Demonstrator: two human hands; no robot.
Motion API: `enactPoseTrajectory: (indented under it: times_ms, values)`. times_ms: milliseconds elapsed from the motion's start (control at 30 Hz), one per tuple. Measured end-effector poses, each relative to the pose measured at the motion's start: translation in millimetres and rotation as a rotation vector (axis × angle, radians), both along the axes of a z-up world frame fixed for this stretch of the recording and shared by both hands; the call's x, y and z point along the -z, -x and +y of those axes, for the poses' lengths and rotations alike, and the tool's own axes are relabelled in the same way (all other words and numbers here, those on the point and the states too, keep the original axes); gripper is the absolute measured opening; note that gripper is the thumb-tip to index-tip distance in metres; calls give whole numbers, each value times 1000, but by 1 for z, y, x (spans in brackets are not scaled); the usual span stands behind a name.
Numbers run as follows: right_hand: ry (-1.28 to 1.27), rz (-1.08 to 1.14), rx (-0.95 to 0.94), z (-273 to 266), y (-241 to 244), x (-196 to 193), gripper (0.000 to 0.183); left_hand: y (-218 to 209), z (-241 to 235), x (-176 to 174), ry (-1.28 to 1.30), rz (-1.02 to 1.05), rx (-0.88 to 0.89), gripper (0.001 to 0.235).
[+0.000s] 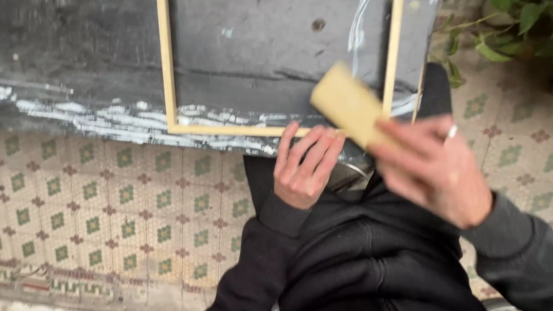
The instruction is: Sanding the joints and edges of a wooden picture frame with a sanding block at a workbench.
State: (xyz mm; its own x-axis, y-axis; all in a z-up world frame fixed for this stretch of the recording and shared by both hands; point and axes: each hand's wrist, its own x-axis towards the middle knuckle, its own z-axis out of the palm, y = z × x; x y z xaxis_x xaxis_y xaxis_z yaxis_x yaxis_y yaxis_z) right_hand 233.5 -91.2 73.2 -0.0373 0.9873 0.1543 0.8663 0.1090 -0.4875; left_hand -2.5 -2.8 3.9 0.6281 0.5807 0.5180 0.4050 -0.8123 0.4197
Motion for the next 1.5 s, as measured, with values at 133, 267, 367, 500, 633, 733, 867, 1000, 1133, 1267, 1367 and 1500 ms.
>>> enactPoseTrajectory:
  times_ms: [133,267,367,500,633,733,867,1000,1133,1267,1367,1500]
  values:
    - [-5,70,-101,-5,-21,21,51,-1,7,7,-45,-11,-33,29]
    - [-33,13,90,5,7,-2,52,0,-1,0,-12,2,-22,30]
    - [12,111,-83,6,0,1,54,-3,7,5,-30,-10,-28,31]
    - [16,22,6,4,8,0,55,5,-1,2,3,-3,-10,31]
    - [8,100,-83,-5,-2,6,51,0,3,14,-28,-39,-21,26]
    - [-12,30,84,-8,-4,12,48,9,-6,4,37,18,-20,30]
    - [-61,53,-43,-11,0,1,52,-5,-5,-7,63,25,-1,41]
    - [-46,422,259,-40,-31,-27,45,-14,-20,-25,144,113,-35,62]
    - [-150,571,253,-75,-68,-2,33,-36,-37,-17,138,195,-12,72]
    - [-13,674,478,-70,-46,-16,43,-44,-42,-27,158,242,-41,78]
    - [-81,726,431,-74,-45,-9,43,-47,-43,-30,160,270,-50,81]
    - [-63,802,428,-79,-44,-9,43,-42,-44,-28,166,199,-23,70]
